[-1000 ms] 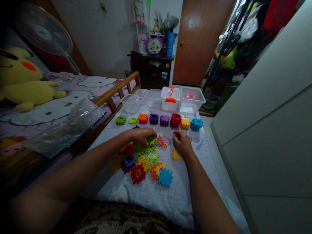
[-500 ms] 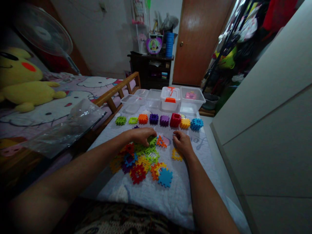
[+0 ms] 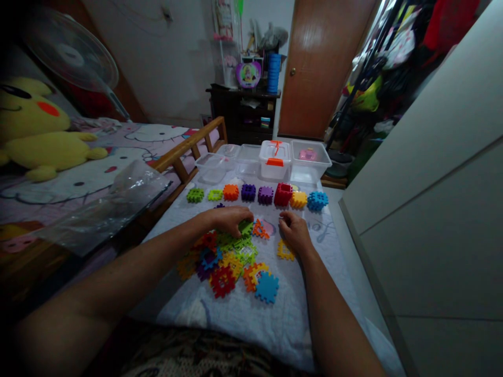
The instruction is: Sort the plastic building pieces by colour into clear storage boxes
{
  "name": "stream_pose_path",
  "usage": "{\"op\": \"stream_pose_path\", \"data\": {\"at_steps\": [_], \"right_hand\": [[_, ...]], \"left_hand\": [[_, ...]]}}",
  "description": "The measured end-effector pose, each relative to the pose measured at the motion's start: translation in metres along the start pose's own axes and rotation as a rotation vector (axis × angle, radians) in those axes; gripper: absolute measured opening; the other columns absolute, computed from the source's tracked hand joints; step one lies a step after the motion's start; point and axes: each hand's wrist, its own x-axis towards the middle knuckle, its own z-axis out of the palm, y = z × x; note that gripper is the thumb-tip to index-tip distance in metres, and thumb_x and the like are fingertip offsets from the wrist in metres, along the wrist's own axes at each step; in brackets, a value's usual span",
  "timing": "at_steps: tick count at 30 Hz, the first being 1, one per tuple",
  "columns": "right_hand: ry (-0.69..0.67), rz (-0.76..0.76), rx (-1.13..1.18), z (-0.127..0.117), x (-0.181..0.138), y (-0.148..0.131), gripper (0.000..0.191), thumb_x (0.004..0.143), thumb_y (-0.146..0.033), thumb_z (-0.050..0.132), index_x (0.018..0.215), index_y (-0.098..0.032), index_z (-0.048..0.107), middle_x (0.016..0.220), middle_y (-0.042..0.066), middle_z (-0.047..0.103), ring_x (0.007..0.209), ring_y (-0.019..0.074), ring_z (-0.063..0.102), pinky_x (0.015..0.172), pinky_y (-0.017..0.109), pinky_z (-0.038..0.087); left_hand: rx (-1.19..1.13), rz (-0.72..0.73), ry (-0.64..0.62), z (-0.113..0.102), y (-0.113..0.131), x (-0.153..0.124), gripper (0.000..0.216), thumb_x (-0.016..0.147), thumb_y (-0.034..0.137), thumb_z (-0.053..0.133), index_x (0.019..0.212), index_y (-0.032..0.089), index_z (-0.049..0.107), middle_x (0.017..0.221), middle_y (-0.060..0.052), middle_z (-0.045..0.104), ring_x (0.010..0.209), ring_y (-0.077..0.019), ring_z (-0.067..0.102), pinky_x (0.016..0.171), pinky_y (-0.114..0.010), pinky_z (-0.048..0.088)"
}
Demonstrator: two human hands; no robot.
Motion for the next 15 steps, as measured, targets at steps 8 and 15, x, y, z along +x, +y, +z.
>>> {"op": "stream_pose_path", "data": {"at_steps": [8,15], "right_hand": [[0.011,-0.028,-0.028,0.000,0.000,0.002,0.032,0.082,-0.039,0.052,0.097,-0.017,0.070,0.086,0.008,0.073,0.073,0.0205,0.065,0.071,0.033,0.050],[0.002,-0.012,-0.023,0.000,0.000,0.005,0.036,0.082,-0.042,0.053,0.100,-0.016,0.070,0.084,0.008,0.073,0.071,0.0214,0.065,0.071,0.034,0.050]], "left_hand": [[-0.034,0.035,0.165,-0.003,-0.010,-0.023,0.049,0.065,0.026,0.073,0.110,0.019,0.056,0.116,-0.008,0.061,0.103,-0.0227,0.055,0.090,-0.031,0.047],[-0.043,-0.218,0.360,-0.009,-0.093,-0.072,0.045,0.065,0.027,0.068,0.107,0.017,0.057,0.112,-0.009,0.060,0.103,-0.0250,0.056,0.091,-0.033,0.046]]}}
